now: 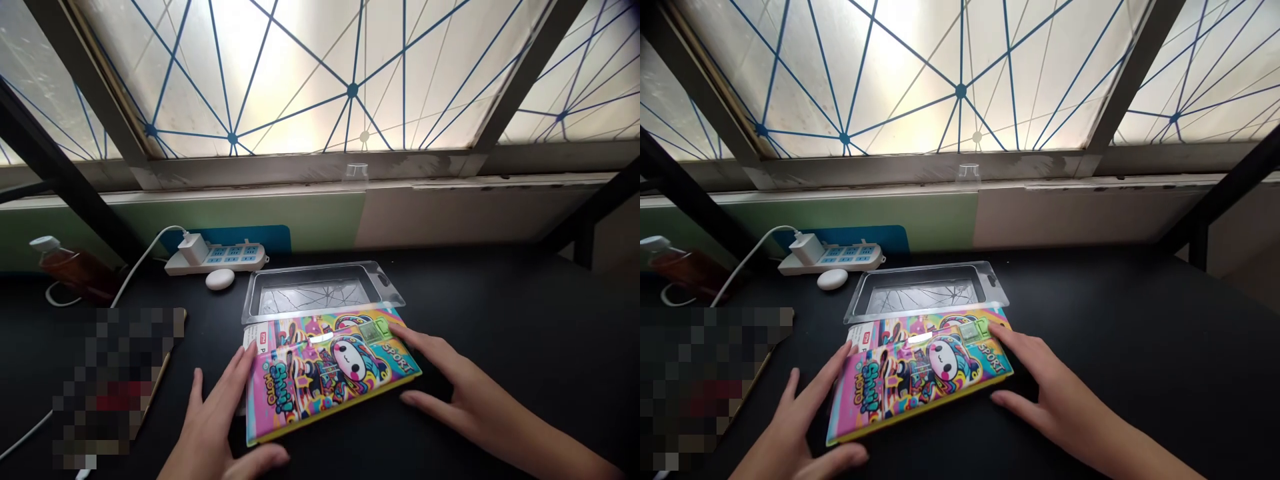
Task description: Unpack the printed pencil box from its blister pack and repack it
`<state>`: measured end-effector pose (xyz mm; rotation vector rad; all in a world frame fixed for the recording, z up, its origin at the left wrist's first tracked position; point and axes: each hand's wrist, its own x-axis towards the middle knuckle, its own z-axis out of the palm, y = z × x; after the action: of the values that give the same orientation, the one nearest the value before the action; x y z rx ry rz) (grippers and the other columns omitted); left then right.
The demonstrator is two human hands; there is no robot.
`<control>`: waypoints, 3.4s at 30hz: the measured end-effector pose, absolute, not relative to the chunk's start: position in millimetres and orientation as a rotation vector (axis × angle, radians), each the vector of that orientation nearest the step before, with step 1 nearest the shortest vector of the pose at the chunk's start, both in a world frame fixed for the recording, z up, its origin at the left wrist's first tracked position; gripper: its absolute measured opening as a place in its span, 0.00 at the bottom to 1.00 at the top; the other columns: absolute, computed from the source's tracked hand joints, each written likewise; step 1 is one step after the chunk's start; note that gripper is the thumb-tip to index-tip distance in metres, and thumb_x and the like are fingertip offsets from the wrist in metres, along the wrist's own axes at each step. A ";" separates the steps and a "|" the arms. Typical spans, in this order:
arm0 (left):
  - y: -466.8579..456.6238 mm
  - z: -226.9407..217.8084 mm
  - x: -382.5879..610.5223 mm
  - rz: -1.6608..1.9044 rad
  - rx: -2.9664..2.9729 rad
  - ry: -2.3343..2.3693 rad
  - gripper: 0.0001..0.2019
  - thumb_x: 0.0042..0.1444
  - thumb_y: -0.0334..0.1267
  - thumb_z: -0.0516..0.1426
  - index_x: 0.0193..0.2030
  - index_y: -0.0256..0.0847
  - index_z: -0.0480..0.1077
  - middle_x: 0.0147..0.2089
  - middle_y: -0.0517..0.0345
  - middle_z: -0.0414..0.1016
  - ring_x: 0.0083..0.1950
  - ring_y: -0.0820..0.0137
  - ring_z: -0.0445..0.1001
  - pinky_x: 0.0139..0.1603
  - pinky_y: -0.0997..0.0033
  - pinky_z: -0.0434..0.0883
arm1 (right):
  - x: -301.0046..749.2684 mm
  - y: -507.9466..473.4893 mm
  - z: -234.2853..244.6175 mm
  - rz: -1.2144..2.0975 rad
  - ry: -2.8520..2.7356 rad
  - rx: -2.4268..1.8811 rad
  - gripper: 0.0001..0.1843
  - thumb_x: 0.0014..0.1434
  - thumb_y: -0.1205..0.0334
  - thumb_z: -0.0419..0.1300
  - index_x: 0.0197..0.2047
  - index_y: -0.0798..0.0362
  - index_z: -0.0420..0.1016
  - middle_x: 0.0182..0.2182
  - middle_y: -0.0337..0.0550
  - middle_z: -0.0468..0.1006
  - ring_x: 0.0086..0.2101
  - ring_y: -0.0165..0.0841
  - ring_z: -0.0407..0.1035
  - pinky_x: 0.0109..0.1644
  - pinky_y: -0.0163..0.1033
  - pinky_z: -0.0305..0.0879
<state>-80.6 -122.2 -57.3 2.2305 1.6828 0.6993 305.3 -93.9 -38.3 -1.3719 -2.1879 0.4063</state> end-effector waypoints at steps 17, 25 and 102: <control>-20.2 14.1 -41.1 0.666 2.026 1.750 0.36 0.71 0.50 0.44 0.79 0.41 0.32 0.78 0.42 0.46 0.78 0.47 0.44 0.72 0.37 0.51 | 284.3 -1.4 -17.7 0.313 -2.050 -1.342 0.31 0.68 0.54 0.56 0.72 0.50 0.62 0.62 0.51 0.75 0.58 0.48 0.72 0.58 0.52 0.73; -22.6 -2.4 -45.3 0.663 1.956 1.817 0.33 0.71 0.47 0.45 0.79 0.41 0.41 0.67 0.42 0.71 0.64 0.50 0.73 0.59 0.55 0.71 | 283.1 0.8 -39.8 0.181 -2.186 -1.318 0.29 0.73 0.51 0.46 0.72 0.53 0.60 0.68 0.55 0.66 0.67 0.47 0.60 0.67 0.55 0.63; -42.8 2.0 -4.8 0.208 2.597 1.639 0.17 0.69 0.50 0.50 0.57 0.47 0.70 0.65 0.46 0.71 0.66 0.46 0.67 0.65 0.27 0.58 | 377.3 24.3 2.1 0.874 -2.242 -2.010 0.32 0.54 0.27 0.60 0.22 0.51 0.73 0.21 0.40 0.73 0.25 0.33 0.63 0.27 0.37 0.53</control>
<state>-4.8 -42.8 2.0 2.5972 1.6391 0.2083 377.3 24.3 2.1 -2.0098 -2.2422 0.8735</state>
